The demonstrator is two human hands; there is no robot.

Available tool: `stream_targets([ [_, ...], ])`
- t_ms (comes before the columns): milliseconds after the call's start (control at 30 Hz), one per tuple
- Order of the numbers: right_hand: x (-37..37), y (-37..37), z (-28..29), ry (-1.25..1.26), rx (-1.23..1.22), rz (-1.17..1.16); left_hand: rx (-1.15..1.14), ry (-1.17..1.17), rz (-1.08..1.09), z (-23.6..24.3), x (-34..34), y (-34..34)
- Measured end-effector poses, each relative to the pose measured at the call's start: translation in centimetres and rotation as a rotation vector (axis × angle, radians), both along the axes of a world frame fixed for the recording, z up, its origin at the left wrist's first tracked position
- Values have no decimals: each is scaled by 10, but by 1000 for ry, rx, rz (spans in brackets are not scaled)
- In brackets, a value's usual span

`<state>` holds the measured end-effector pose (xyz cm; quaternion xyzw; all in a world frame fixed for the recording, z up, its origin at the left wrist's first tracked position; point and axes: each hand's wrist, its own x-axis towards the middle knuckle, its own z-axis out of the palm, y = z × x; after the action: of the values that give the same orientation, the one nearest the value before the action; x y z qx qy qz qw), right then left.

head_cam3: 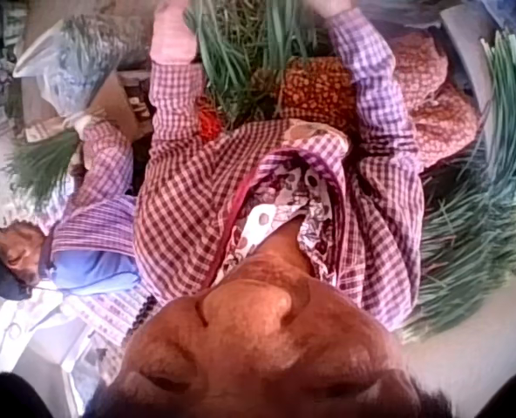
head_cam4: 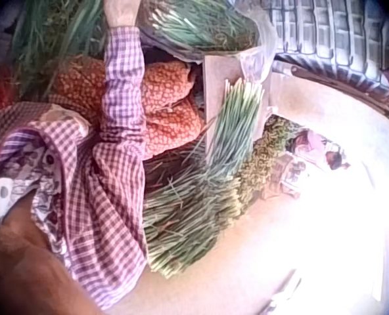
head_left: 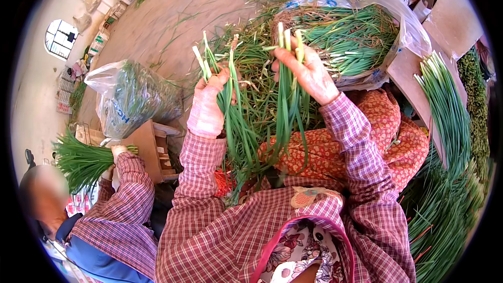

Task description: The person sorts green onions by hand, removing loose leaves and aligning the stalks on a board before tying them into a bundle with a red string.

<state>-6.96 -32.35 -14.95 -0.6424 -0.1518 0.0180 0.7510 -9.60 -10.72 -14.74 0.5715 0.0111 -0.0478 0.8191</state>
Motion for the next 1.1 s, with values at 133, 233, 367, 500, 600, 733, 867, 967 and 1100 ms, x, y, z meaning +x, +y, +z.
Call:
stream_targets([
  [133, -6, 5, 2, -109, -138, 59, 50, -67, 63, 21, -3, -22],
  [233, -6, 11, 2, -319, -327, -40, 44, -10, 32, 22, -1, -27],
  [367, -11, 17, 7, -361, -408, -69, 202, -61, 18, 21, 0, -30],
  [500, -10, 17, 2, -501, -578, -119, 221, -12, -11, 21, 3, -28],
  [600, -7, 16, -2, -545, -553, -84, 147, 55, -22, 24, 3, -28],
  [733, -4, 12, -4, -574, -597, -63, 12, 125, -57, 21, 2, -24],
  [867, 5, -9, -22, -481, -623, -224, -103, 109, -18, 21, -1, 0],
  [967, 14, -29, -26, -433, -408, -355, -23, 26, -22, 23, -1, -8],
  [1100, -3, -3, 8, -151, -167, -189, 71, -87, 50, 13, 3, -12],
])
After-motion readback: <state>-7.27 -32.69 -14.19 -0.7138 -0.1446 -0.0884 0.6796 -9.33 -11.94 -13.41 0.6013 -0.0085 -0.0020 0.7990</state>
